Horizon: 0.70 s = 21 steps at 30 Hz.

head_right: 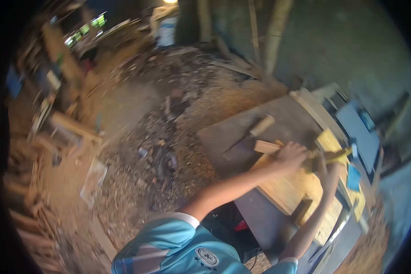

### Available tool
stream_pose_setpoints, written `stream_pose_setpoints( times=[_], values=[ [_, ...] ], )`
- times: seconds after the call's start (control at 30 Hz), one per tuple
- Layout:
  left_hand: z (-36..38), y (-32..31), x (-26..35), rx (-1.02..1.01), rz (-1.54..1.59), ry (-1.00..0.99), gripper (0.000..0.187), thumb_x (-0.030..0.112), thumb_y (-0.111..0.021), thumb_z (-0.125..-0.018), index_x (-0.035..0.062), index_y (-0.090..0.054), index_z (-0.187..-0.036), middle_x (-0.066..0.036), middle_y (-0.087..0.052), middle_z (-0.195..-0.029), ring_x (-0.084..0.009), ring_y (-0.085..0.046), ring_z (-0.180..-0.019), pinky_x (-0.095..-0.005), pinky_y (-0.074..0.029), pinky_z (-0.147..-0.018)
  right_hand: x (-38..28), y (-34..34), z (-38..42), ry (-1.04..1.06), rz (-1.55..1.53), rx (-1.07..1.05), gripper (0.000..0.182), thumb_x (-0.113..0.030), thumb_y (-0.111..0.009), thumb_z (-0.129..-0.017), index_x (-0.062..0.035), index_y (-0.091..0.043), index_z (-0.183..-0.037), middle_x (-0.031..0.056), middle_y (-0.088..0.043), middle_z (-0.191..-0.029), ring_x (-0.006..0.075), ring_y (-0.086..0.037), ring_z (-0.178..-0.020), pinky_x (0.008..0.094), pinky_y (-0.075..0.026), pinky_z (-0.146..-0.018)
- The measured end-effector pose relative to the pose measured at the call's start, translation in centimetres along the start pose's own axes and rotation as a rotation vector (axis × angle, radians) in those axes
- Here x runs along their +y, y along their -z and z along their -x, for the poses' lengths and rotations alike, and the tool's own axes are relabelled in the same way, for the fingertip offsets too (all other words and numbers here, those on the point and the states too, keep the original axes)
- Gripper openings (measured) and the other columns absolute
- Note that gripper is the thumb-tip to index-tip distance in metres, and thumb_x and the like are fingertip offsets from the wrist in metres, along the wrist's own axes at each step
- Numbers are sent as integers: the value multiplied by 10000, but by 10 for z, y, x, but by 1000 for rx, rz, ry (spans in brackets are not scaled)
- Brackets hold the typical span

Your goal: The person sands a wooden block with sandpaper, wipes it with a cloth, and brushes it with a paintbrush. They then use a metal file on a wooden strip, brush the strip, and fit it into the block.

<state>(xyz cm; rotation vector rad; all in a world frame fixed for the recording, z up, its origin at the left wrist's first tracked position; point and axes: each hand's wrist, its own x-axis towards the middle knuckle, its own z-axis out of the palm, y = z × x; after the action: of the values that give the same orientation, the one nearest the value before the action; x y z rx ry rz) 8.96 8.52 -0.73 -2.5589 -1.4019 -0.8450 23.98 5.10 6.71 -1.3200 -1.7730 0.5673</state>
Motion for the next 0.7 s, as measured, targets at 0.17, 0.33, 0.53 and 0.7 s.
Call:
stream_pose_setpoints(
  times=[0.17, 0.33, 0.53, 0.7],
  values=[
    [-15, 7, 2, -91, 136, 197, 213, 299, -691, -628, 157, -637, -778, -46, -645, -749, -230, -628, -779, -378, -411, -741, 15, 3, -6, 38, 49, -48, 230, -190, -540, -877, 37, -561, -905, 71, -580, -622, 99, -530, -515, 245, -389, -460],
    [-8, -3, 9, -20, 120, 219, 207, 268, -720, -580, 172, -652, -751, -57, -649, -746, -240, -628, -797, -403, -399, -797, 9, 1, -5, 82, 89, -148, 161, -140, -533, -846, 15, -560, -881, 111, -600, -660, 167, -597, -614, 292, -449, -557],
    [-4, 6, 11, -76, -16, 166, 375, 271, -701, -631, 213, -625, -993, -29, -643, -854, -219, -614, -861, -374, -408, -771, 12, 2, -1, 269, 169, -185, 172, -116, -614, -809, -8, -564, -934, 92, -593, -693, 149, -560, -560, 280, -433, -493],
    [-1, 19, 14, -107, 28, 144, 389, 189, -670, -653, 223, -614, -1036, -18, -630, -932, -218, -581, -944, -377, -383, -818, 17, 17, 4, -72, -7, -268, 185, -135, -621, -809, -23, -560, -943, 66, -587, -663, 109, -543, -501, 235, -422, -433]
  ],
)
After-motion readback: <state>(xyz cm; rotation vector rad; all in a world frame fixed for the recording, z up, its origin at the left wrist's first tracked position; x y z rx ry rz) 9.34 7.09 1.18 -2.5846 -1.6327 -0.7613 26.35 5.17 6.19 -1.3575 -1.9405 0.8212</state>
